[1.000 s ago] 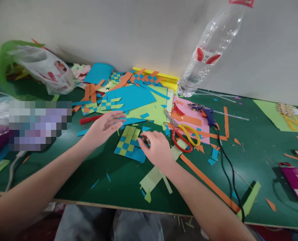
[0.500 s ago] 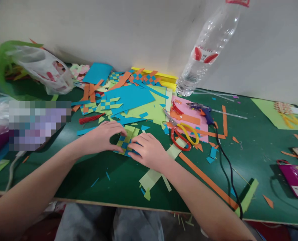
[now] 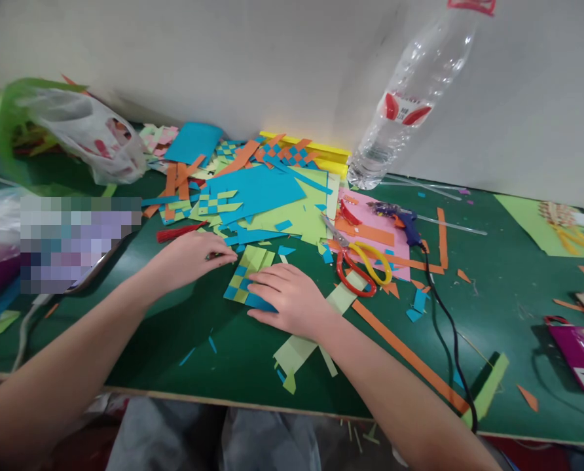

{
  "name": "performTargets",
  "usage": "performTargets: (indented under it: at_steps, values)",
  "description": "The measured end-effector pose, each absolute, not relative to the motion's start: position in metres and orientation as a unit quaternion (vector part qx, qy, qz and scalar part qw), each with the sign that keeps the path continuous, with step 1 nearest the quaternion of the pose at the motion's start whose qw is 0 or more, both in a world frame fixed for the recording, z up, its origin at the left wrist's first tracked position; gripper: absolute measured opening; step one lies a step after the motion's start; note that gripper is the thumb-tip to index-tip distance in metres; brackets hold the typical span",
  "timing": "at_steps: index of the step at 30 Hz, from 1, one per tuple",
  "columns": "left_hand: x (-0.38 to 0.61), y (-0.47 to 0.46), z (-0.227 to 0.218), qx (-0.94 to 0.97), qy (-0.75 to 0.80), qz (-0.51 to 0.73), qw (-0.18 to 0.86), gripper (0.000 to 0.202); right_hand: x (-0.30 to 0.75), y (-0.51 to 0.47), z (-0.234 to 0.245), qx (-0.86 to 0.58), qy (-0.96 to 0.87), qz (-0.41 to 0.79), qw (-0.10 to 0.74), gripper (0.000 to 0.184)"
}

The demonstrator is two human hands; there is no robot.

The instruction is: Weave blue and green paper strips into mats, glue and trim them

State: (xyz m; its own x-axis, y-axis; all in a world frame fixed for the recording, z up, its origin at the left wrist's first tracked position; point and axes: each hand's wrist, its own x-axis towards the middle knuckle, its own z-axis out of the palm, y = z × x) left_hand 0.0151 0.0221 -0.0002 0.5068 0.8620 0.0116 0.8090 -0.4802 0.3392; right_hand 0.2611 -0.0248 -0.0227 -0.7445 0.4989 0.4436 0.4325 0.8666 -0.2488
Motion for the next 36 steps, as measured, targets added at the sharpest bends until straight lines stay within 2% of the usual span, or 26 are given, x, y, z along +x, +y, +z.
performTargets:
  at_steps: [15, 36]
  values:
    - [0.025, 0.019, -0.001, 0.849, 0.497, 0.095, 0.150, 0.033, 0.259, -0.027, -0.024, -0.232, -0.950, 0.087, 0.192, 0.043]
    - [0.027, 0.024, -0.009, 0.843, 0.513, 0.110, 0.124, 0.019, 0.259, -0.027, -0.022, -0.214, -0.955, 0.113, 0.171, 0.045]
